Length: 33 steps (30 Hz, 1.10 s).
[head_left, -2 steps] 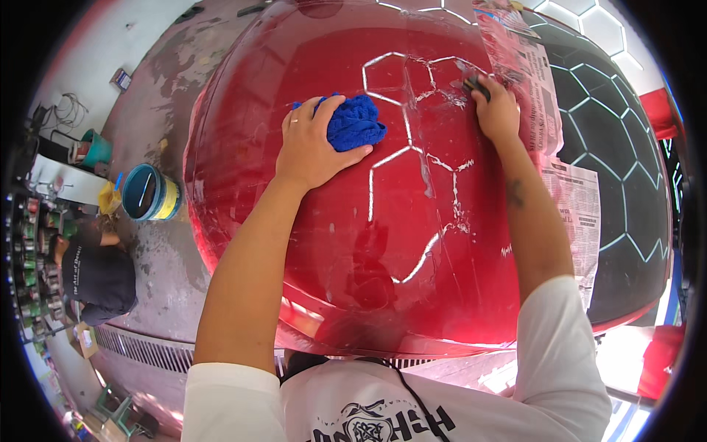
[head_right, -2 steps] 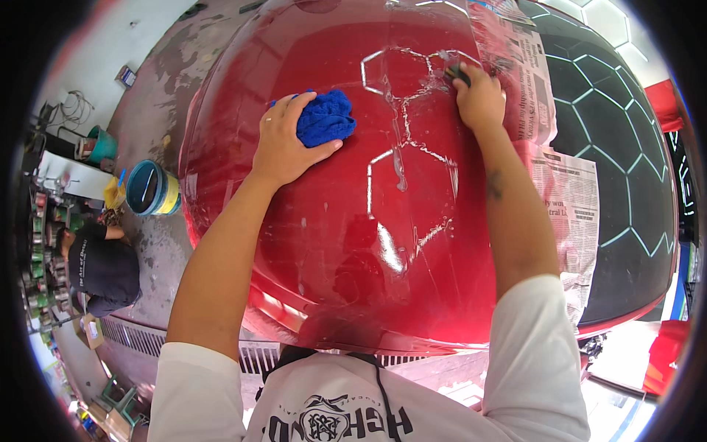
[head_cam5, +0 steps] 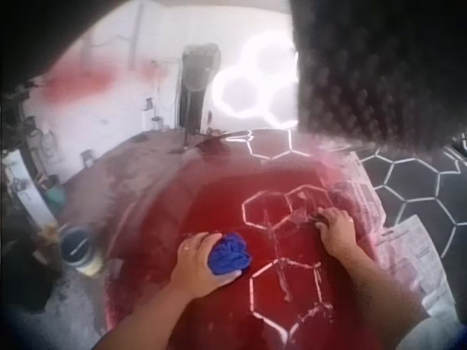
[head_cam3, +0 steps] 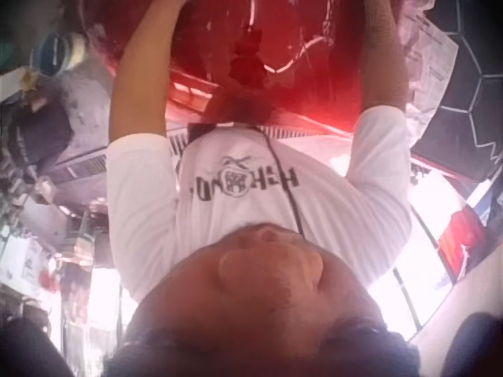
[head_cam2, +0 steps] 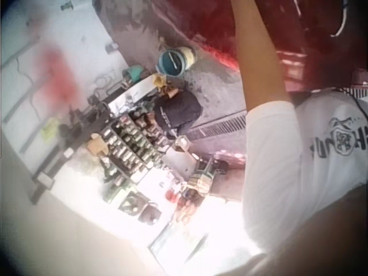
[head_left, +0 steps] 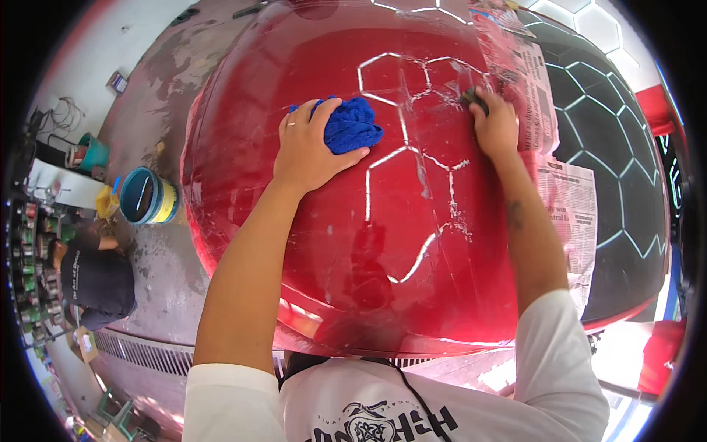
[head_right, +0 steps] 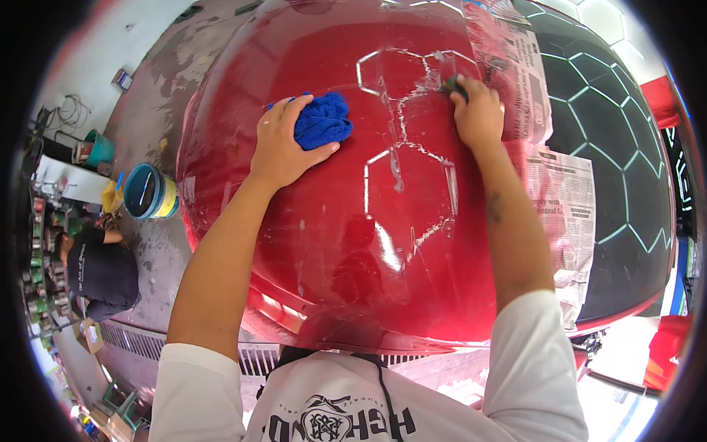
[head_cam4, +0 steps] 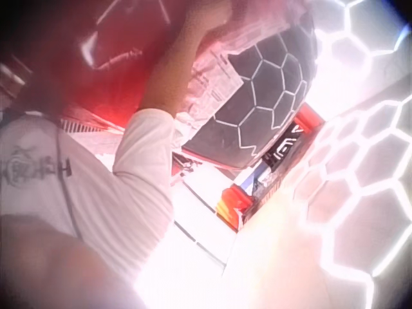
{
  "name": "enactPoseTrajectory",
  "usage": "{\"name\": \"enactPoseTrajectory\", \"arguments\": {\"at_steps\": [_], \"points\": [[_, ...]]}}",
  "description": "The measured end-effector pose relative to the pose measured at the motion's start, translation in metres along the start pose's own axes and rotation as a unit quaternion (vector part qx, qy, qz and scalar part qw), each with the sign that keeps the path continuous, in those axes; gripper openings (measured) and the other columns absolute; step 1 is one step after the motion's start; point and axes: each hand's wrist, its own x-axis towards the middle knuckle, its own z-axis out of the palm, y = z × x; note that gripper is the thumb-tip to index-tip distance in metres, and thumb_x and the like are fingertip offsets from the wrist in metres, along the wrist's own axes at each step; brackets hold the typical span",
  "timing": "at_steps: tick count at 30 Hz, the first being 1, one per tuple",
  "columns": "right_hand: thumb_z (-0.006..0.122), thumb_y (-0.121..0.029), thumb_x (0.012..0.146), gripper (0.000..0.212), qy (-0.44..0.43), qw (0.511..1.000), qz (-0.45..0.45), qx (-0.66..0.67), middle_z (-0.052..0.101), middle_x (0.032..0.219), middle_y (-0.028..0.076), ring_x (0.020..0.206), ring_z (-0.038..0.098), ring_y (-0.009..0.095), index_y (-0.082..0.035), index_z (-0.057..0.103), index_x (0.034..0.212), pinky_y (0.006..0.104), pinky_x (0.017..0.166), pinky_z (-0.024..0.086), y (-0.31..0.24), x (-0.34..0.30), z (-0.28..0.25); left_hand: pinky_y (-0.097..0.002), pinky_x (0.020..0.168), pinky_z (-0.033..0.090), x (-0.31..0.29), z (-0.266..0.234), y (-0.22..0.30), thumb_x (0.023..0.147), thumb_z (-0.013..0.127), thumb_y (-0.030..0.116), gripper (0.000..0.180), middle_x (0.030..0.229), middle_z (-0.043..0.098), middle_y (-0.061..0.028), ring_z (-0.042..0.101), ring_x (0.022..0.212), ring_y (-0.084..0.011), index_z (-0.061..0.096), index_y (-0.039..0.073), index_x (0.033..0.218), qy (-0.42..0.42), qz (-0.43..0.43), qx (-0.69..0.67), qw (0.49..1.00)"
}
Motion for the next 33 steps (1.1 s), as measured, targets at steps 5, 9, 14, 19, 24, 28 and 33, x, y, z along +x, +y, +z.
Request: {"name": "enactPoseTrajectory", "arguments": {"at_steps": [5, 9, 14, 19, 24, 28, 33], "points": [[0.083, -0.018, 0.097, 0.047, 0.005, 0.999, -0.036, 0.032, 0.076, 0.136, 0.012, 0.120, 0.069, 0.038, -0.014, 0.075, 0.143, 0.0529, 0.103, 0.055, -0.012, -0.084, -0.047, -0.0590, 0.127, 0.037, 0.006, -0.001, 0.003, 0.079, 0.099, 0.048, 0.095, 0.156, 0.059, -0.0226, 0.052, 0.149, -0.0435, 0.058, 0.014, 0.157, 0.002, -0.014, 0.012, 1.000], [0.077, -0.026, 0.101, 0.040, -0.001, 1.000, 0.015, 0.009, 0.076, 0.137, 0.011, 0.124, 0.069, 0.038, -0.016, 0.076, 0.140, 0.0543, 0.105, 0.054, -0.004, 0.015, 0.011, -0.0592, 0.128, 0.036, 0.008, -0.001, 0.002, 0.079, 0.099, 0.047, 0.095, 0.157, 0.059, -0.0230, 0.051, 0.150, -0.0440, 0.057, 0.015, 0.158, -0.003, -0.016, 0.014, 1.000], [0.076, -0.031, 0.103, 0.041, 0.014, 0.999, 0.044, 0.019, 0.077, 0.137, 0.011, 0.126, 0.068, 0.038, -0.019, 0.075, 0.142, 0.0557, 0.107, 0.054, -0.009, 0.098, 0.057, -0.0599, 0.126, 0.038, 0.007, -0.001, -0.003, 0.078, 0.099, 0.050, 0.097, 0.154, 0.061, -0.0214, 0.053, 0.148, -0.0432, 0.057, 0.012, 0.157, 0.006, 0.002, 0.019, 1.000], [0.080, -0.024, 0.100, 0.041, 0.021, 0.999, -0.031, 0.028, 0.075, 0.135, 0.013, 0.121, 0.068, 0.040, -0.014, 0.076, 0.139, 0.0527, 0.105, 0.055, -0.025, -0.045, -0.014, -0.0603, 0.125, 0.038, 0.006, 0.000, -0.001, 0.079, 0.099, 0.051, 0.095, 0.154, 0.061, -0.0199, 0.055, 0.146, -0.0423, 0.058, 0.015, 0.157, 0.007, -0.004, 0.010, 1.000], [0.083, -0.018, 0.097, 0.046, 0.024, 0.997, -0.061, 0.049, 0.075, 0.134, 0.014, 0.117, 0.069, 0.039, -0.013, 0.076, 0.142, 0.0527, 0.105, 0.055, -0.034, -0.108, -0.051, -0.0601, 0.129, 0.036, 0.006, -0.002, 0.005, 0.079, 0.099, 0.051, 0.094, 0.155, 0.060, -0.0195, 0.055, 0.145, -0.0419, 0.058, 0.017, 0.157, -0.006, -0.046, 0.016, 0.999], [0.078, -0.027, 0.102, 0.041, 0.014, 0.997, -0.048, 0.053, 0.077, 0.137, 0.011, 0.122, 0.070, 0.038, -0.016, 0.076, 0.141, 0.0524, 0.106, 0.055, -0.051, 0.028, 0.014, -0.0597, 0.129, 0.036, 0.007, -0.002, 0.001, 0.079, 0.099, 0.052, 0.094, 0.153, 0.061, -0.0198, 0.056, 0.144, -0.0424, 0.058, 0.016, 0.157, -0.001, -0.011, -0.001, 1.000], [0.077, -0.032, 0.103, 0.041, -0.025, 0.999, 0.010, 0.047, 0.078, 0.139, 0.009, 0.126, 0.069, 0.040, -0.019, 0.076, 0.142, 0.0539, 0.108, 0.055, -0.064, 0.095, 0.059, -0.0593, 0.127, 0.037, 0.006, -0.001, -0.001, 0.080, 0.098, 0.052, 0.094, 0.151, 0.063, -0.0201, 0.058, 0.143, -0.0415, 0.058, 0.016, 0.157, 0.007, -0.016, 0.012, 1.000]]}}
